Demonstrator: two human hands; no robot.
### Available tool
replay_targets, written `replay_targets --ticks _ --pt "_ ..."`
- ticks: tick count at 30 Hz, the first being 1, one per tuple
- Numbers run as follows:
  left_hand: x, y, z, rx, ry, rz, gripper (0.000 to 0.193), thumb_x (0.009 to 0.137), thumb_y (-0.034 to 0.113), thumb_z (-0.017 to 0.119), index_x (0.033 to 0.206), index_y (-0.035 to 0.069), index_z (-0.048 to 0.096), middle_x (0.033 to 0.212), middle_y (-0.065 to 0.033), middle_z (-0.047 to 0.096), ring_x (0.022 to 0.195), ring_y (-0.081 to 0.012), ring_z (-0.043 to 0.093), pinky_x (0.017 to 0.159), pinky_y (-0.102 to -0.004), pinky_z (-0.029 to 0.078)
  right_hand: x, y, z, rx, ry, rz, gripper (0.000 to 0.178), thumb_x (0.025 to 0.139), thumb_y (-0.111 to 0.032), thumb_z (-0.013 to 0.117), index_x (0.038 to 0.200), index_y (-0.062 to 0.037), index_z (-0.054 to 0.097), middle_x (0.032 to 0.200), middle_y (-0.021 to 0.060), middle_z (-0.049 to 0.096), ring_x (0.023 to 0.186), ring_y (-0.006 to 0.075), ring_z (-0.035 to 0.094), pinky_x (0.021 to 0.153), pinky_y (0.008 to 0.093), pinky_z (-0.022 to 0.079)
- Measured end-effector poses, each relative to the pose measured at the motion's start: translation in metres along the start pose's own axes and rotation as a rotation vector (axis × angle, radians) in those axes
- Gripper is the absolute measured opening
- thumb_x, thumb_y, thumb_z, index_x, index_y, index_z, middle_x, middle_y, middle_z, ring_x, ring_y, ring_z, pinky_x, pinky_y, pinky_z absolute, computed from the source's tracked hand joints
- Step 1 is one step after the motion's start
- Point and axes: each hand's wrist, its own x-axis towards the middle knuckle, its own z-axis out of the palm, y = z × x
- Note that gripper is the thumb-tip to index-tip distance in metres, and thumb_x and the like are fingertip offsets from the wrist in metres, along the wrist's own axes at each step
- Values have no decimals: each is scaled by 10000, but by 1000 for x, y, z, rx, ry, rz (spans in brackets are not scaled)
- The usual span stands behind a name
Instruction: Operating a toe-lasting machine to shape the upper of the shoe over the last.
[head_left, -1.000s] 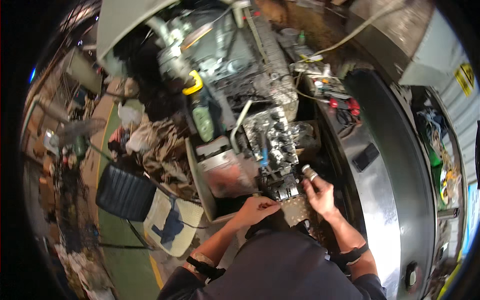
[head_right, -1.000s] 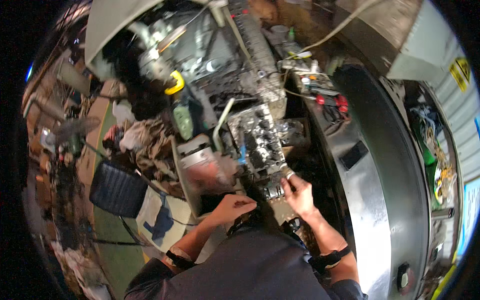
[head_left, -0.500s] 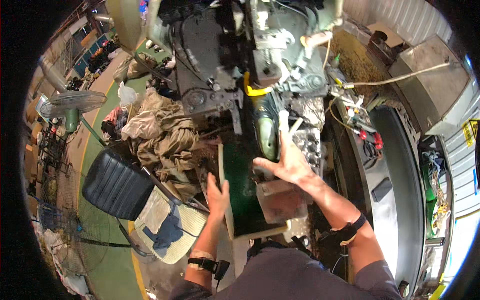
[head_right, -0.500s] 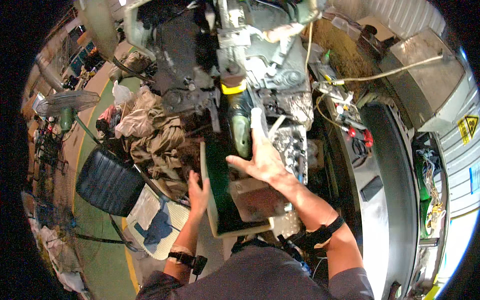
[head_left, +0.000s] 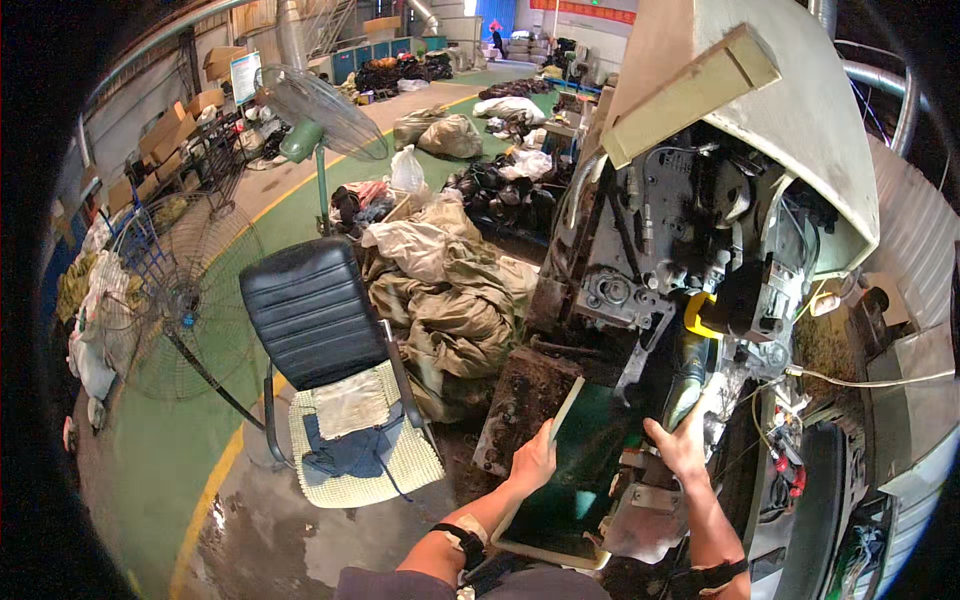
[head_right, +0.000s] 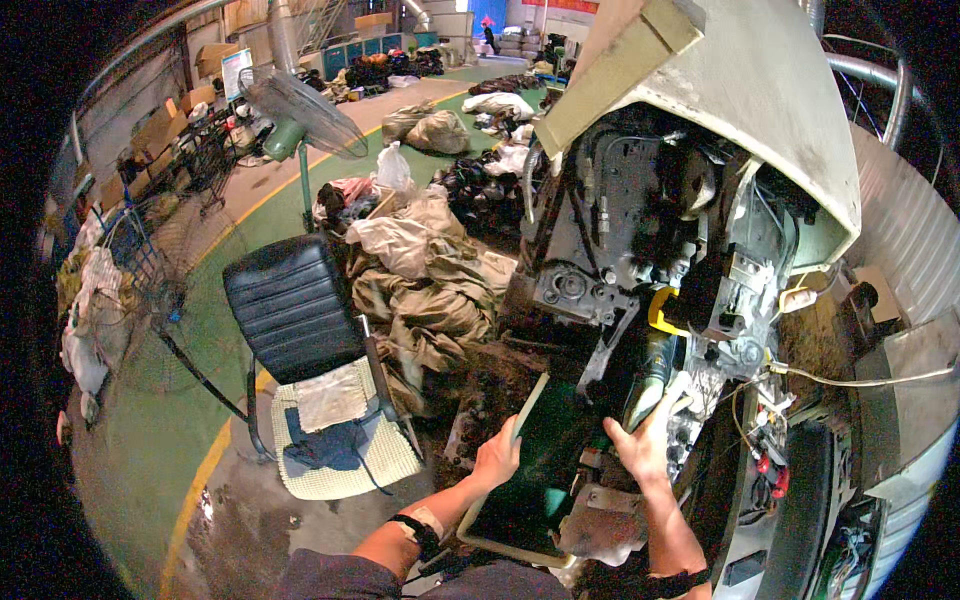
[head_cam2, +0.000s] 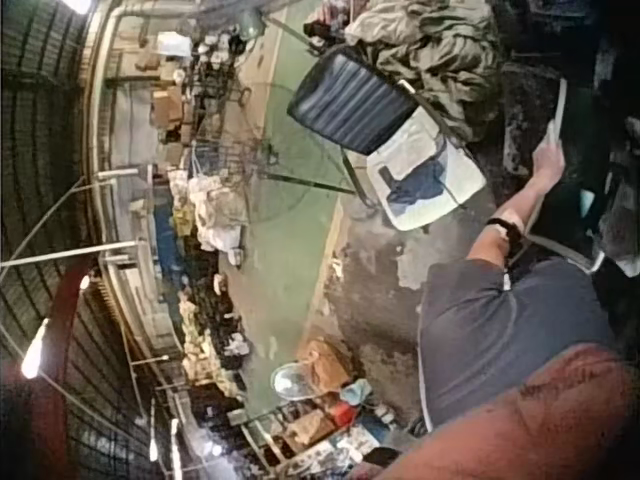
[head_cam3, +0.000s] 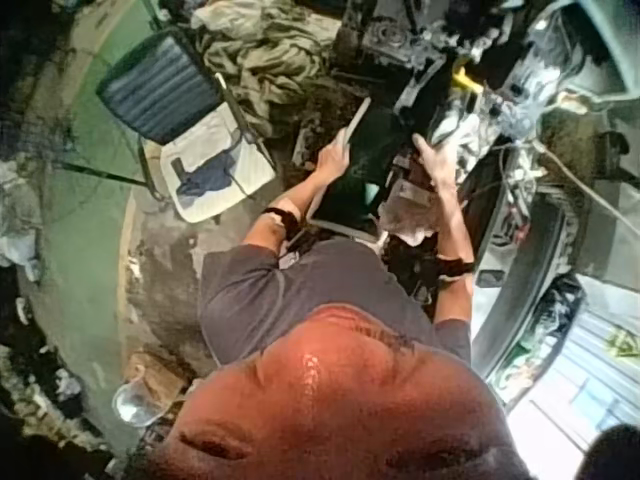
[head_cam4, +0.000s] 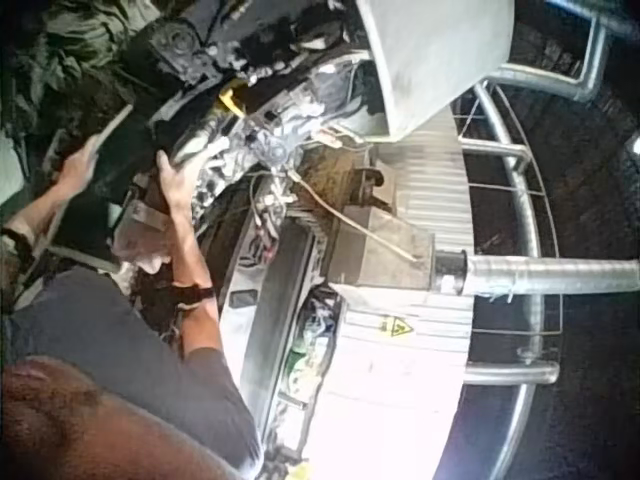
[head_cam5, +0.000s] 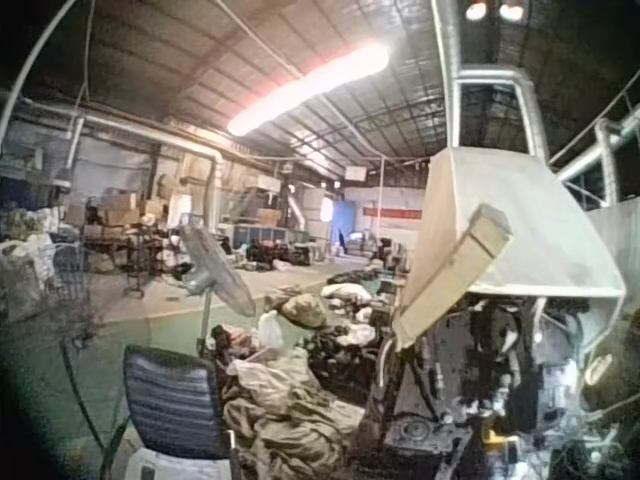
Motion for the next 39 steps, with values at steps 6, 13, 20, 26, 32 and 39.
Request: replay_targets --ticks 6,13,20,26,32,39 --pt "12 45 -25 -247 245 -108 522 944 314 676 1328 -18 552 1181 -222 674 1073 -380 667 939 -437 507 -17 -61 -50 591 -80 312 1131 694 27 812 1593 -54 130 1504 261 361 1408 331 366 1160 386 316" --pt "55 232 -66 -1384 -318 26 679 915 -7 685 1507 10 353 1368 -156 569 1211 -211 585 1038 -330 466 -152 -71 -96 405 56 -148 1099 684 31 769 1587 41 144 1577 226 327 1486 296 285 1224 399 186" --pt "-22 348 -24 -1233 -484 258 427 778 32 834 1164 -24 658 1073 -106 733 952 -179 712 894 -329 566 -244 4 -110 81 248 -416 1091 701 -88 790 1571 58 147 1569 315 234 1502 426 220 1209 500 192" --pt "-74 386 67 -1353 -697 -328 348 811 58 804 1117 -5 650 974 -108 710 829 -218 708 776 -369 600 -333 43 -168 241 319 -368 1237 712 -265 935 1563 97 113 1607 314 205 1520 379 199 1229 443 183" --pt "-179 379 223 -800 -1112 -429 374 893 177 772 1188 36 591 1075 -39 668 977 -147 646 874 -322 535 -436 122 -242 1039 1154 364 727 822 -186 820 1432 33 489 1315 150 614 1156 236 617 1064 361 456" --pt "-215 319 263 150 -1461 902 429 896 263 726 1249 32 649 1238 -196 669 1124 -386 645 967 -429 527 -686 244 -427 805 1534 826 466 851 -359 775 1193 -72 641 1035 117 676 746 227 675 595 367 595"
